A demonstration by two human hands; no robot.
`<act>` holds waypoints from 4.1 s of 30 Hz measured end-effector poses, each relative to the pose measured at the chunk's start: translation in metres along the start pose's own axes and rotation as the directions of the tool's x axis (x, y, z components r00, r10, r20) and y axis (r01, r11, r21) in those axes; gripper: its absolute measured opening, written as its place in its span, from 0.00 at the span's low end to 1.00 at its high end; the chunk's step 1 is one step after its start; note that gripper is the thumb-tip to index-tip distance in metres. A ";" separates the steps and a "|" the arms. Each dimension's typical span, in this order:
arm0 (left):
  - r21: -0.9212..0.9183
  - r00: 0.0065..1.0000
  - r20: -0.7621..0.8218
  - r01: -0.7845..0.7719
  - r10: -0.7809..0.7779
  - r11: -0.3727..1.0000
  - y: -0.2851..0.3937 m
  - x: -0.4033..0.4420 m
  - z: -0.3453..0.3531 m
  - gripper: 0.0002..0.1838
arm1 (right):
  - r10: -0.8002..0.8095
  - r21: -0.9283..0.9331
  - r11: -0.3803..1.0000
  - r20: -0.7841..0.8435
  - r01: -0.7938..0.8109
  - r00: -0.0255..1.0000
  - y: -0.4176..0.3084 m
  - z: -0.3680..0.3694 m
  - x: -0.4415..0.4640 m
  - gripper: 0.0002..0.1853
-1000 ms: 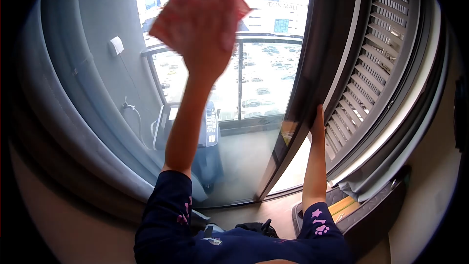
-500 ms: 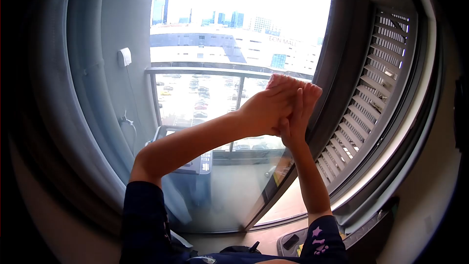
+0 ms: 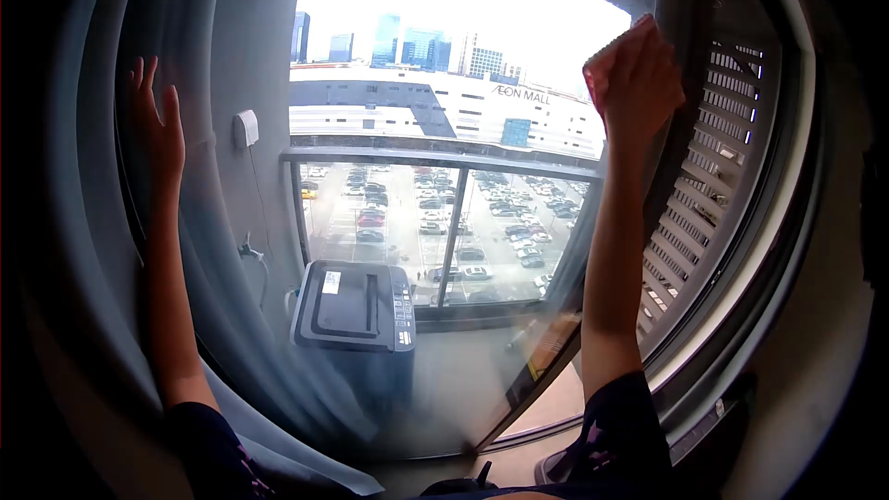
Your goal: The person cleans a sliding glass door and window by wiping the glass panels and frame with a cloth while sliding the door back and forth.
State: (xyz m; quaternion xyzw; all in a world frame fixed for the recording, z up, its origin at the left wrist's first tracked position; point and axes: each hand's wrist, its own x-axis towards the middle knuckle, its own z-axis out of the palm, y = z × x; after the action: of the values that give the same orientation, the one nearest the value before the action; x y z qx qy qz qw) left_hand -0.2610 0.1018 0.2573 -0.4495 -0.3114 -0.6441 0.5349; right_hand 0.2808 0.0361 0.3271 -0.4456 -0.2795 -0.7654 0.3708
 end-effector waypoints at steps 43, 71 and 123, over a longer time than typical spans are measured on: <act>0.150 0.993 0.121 -0.008 -0.010 0.989 -0.040 -0.040 -0.027 0.30 | 0.345 0.204 0.903 0.184 -0.379 0.920 -0.035 -0.005 0.081 0.25; 0.201 0.974 0.193 0.077 -0.117 0.976 -0.029 -0.034 -0.026 0.30 | 0.262 -0.041 0.964 0.008 -0.261 0.965 -0.051 -0.005 0.118 0.23; 0.237 0.980 0.195 -0.023 -0.024 0.971 -0.041 -0.034 -0.024 0.31 | -0.353 0.335 0.848 -0.222 0.411 0.909 -0.050 -0.025 0.053 0.24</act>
State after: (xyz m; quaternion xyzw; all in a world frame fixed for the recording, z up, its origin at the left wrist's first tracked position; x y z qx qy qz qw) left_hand -0.3063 0.1041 0.2202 -0.4436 -0.4376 -0.5546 0.5514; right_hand 0.2109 0.0284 0.3586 -0.2423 -0.4745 -0.7879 0.3087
